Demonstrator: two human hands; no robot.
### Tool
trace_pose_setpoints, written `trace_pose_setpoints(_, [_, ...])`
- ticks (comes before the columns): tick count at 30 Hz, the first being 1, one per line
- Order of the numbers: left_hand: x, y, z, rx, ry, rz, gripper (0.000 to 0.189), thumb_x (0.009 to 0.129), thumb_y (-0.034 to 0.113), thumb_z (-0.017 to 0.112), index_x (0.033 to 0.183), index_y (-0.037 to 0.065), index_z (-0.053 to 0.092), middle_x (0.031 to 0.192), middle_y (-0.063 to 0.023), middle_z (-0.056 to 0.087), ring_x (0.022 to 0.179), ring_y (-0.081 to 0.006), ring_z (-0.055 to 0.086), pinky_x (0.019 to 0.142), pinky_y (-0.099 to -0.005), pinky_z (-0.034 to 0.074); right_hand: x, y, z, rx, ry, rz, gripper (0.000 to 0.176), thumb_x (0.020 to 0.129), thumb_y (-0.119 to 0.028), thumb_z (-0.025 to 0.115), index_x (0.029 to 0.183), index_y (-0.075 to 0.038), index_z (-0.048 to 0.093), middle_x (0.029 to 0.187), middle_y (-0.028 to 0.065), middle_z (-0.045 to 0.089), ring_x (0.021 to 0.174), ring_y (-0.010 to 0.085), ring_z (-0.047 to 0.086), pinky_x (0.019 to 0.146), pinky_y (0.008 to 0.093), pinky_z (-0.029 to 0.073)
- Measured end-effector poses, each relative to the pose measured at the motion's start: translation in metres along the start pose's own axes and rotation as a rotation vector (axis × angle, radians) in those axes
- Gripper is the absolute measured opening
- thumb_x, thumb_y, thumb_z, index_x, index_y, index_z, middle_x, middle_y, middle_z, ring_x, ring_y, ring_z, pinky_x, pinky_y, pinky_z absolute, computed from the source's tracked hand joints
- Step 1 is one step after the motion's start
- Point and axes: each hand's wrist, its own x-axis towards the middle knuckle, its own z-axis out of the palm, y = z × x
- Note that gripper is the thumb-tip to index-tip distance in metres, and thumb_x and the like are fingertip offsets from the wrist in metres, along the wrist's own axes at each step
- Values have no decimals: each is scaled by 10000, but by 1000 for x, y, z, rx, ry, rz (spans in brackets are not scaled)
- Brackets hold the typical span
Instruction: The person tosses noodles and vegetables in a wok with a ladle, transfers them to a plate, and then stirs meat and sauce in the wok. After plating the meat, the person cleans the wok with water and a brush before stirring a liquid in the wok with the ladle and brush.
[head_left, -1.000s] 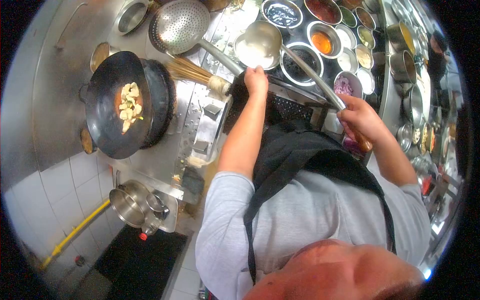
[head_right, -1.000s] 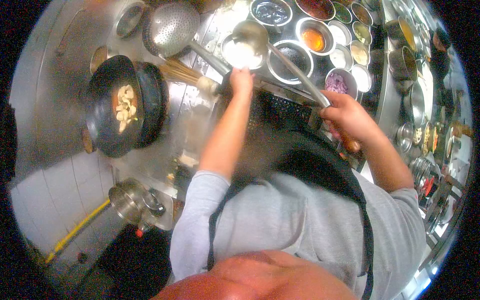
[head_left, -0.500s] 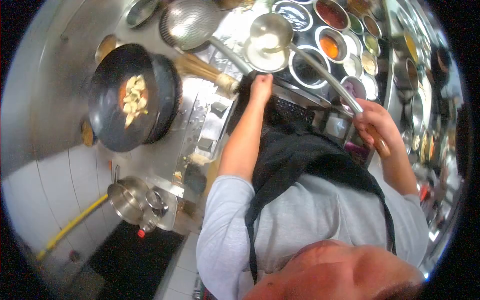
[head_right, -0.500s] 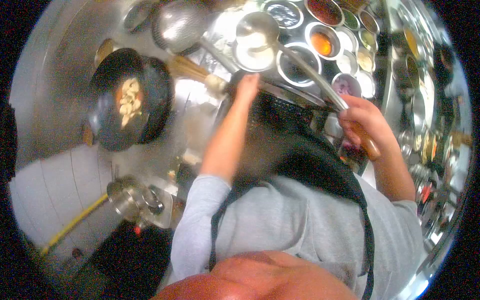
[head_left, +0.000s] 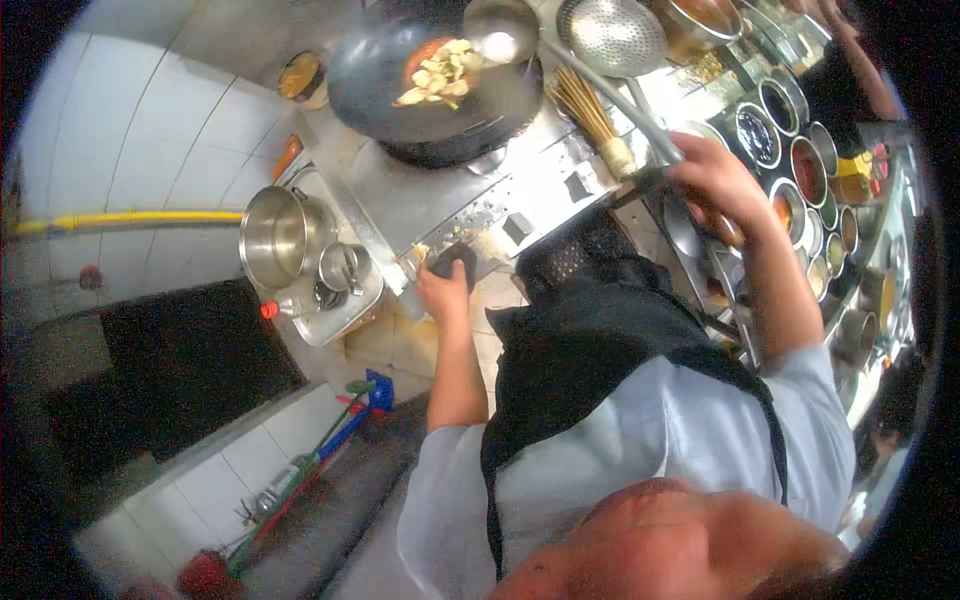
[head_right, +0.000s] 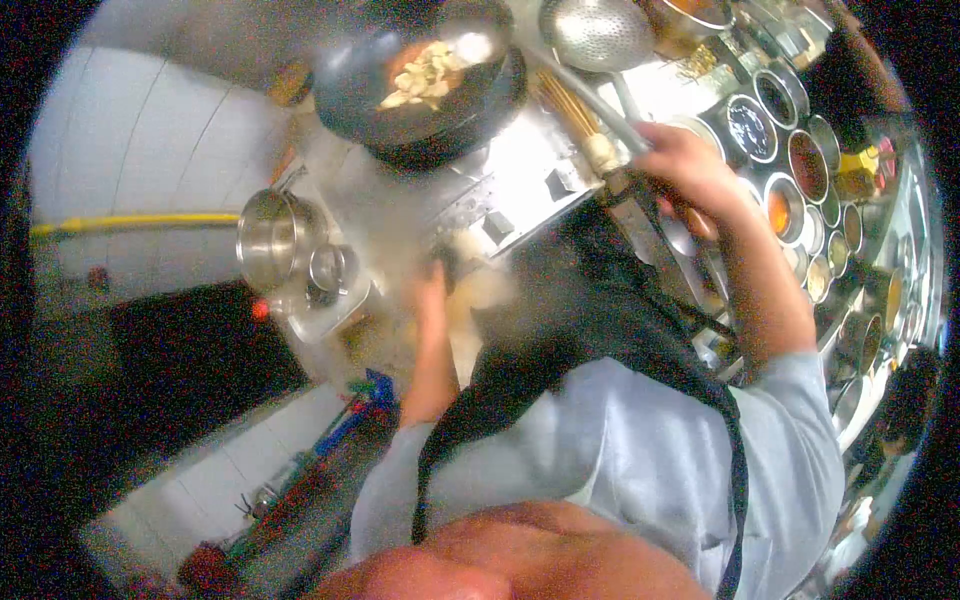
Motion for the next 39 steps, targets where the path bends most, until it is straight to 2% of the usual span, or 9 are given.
trace_pose_setpoints(5, [26,-76,56,33,-102,-150,598,772,308,722,1192,-62,512,1170,-226,577,1088,-362,557,928,-429,446,130,14,46,-506,-27,-208,516,771,-141,559,1276,-39,529,758,118,627,651,217,616,633,355,504])
trace_pose_setpoints(8, [-15,-7,-17,-847,1,-82,495,837,291,666,1166,-52,528,1137,-176,603,1013,-298,607,864,-387,485,179,35,60,-677,71,-411,544,759,-125,549,1296,-49,511,874,231,658,801,350,647,742,423,502])
trace_pose_setpoints(10, [-39,30,-56,-1647,-238,-471,414,893,267,594,1168,-36,531,1116,-144,611,978,-261,618,860,-365,493,163,8,65,-875,92,-145,573,762,-130,552,1325,-49,478,950,275,638,869,391,636,778,432,501])
trace_pose_setpoints(18, [-103,161,-85,-1868,-427,-608,565,859,310,613,1289,-22,460,1198,-131,575,1043,-269,586,900,-394,483,184,2,26,-834,-18,-276,610,804,-122,564,1392,-163,408,870,218,655,825,388,632,730,470,496])
trace_pose_setpoints(23, [-93,219,-106,-1425,-437,-480,552,823,278,639,1268,-7,480,1175,-137,580,1013,-274,592,881,-391,492,185,9,1,-1018,-1,-208,643,814,-98,528,1426,-151,336,791,248,628,728,399,624,663,490,491])
trace_pose_setpoints(25, [-84,219,-98,-1193,-390,-409,538,822,259,634,1255,-22,483,1165,-146,583,1005,-273,596,883,-390,490,183,3,-21,-606,-280,-158,667,811,-82,515,1438,-162,302,812,253,625,744,407,623,681,503,490])
trace_pose_setpoints(27, [-72,193,-70,-1532,-234,-703,488,834,221,606,1217,-62,497,1137,-161,590,999,-280,600,891,-402,485,199,32,-14,-741,-157,-291,661,809,-79,517,1432,-160,311,827,254,625,749,413,621,684,506,491])
trace_pose_setpoints(34, [-20,217,-97,-985,-183,-405,434,946,273,494,1226,-58,499,1186,-152,581,1061,-299,589,918,-431,472,225,17,-7,-802,123,-334,625,806,-103,533,1404,-156,360,870,259,632,771,423,621,708,523,492])
trace_pose_setpoints(39, [52,240,-54,-1921,-529,-618,518,965,431,453,1306,43,421,1353,-186,459,1240,-372,454,1063,-587,294,233,-4,8,-1027,50,-369,645,811,-134,546,1422,-180,345,793,206,630,730,388,627,658,500,502])
